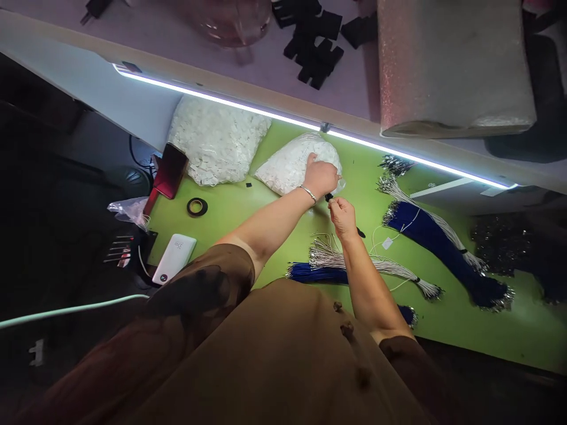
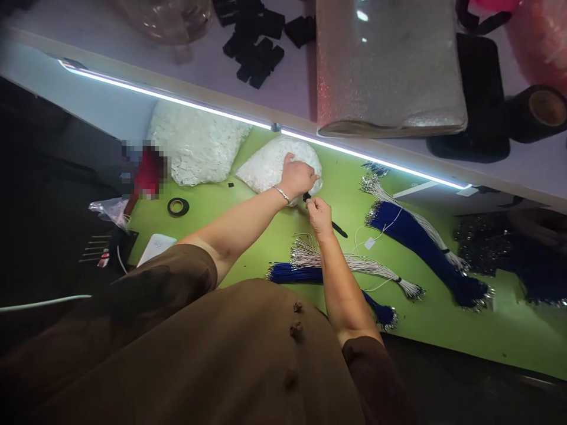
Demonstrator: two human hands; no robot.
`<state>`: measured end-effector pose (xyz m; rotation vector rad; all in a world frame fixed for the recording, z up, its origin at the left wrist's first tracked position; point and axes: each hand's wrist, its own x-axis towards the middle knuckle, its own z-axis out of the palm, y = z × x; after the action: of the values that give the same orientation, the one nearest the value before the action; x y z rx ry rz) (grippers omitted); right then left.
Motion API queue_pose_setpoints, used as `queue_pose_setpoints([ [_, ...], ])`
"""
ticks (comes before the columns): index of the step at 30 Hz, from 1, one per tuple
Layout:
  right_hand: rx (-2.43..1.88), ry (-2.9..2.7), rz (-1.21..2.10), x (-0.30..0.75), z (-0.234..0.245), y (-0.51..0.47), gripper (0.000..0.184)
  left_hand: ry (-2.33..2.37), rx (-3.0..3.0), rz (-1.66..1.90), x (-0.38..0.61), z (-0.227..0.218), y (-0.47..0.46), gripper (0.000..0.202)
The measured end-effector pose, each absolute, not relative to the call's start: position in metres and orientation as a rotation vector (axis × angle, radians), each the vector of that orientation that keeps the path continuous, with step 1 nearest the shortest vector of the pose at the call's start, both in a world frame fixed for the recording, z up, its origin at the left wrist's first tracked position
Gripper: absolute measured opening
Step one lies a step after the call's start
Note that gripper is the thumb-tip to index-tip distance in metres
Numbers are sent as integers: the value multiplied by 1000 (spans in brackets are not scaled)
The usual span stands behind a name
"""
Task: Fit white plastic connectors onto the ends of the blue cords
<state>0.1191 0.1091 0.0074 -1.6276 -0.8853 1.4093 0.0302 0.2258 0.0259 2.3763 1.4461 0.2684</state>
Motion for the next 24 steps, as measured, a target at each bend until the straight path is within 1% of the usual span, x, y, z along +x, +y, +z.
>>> queue_pose_setpoints([
  [3, -1555, -992, 1401, 97, 28, 91, 34, 1446, 2344, 336, 32, 24, 231, 42],
  [5, -1479, -1153, 1398, 91, 40, 75, 33, 1390, 2327, 336, 29, 27, 237, 49],
  [8, -1483, -1285, 1323, 114, 52, 55, 28, 1185, 2261, 194, 15, 37, 242, 63],
  [10, -1604, -1176, 1249, 146, 53, 40, 23, 1051, 2258, 170, 1, 43, 237, 68],
  [13, -1732, -873, 1045, 198, 49, 17, 21, 956, 2356, 266, -19, 45, 221, 64],
  [17, -1786, -661, 742, 257, 51, -1, 25, 1052, 2369, 292, -39, 37, 203, 60],
  [20, -1826, -568, 549, 306, 62, 8, 20, 973, 2361, 283, -53, 32, 198, 55],
  [24, -1871, -561, 416, 374, 85, 49, 18, 921, 2331, 220, -70, 35, 189, 45],
])
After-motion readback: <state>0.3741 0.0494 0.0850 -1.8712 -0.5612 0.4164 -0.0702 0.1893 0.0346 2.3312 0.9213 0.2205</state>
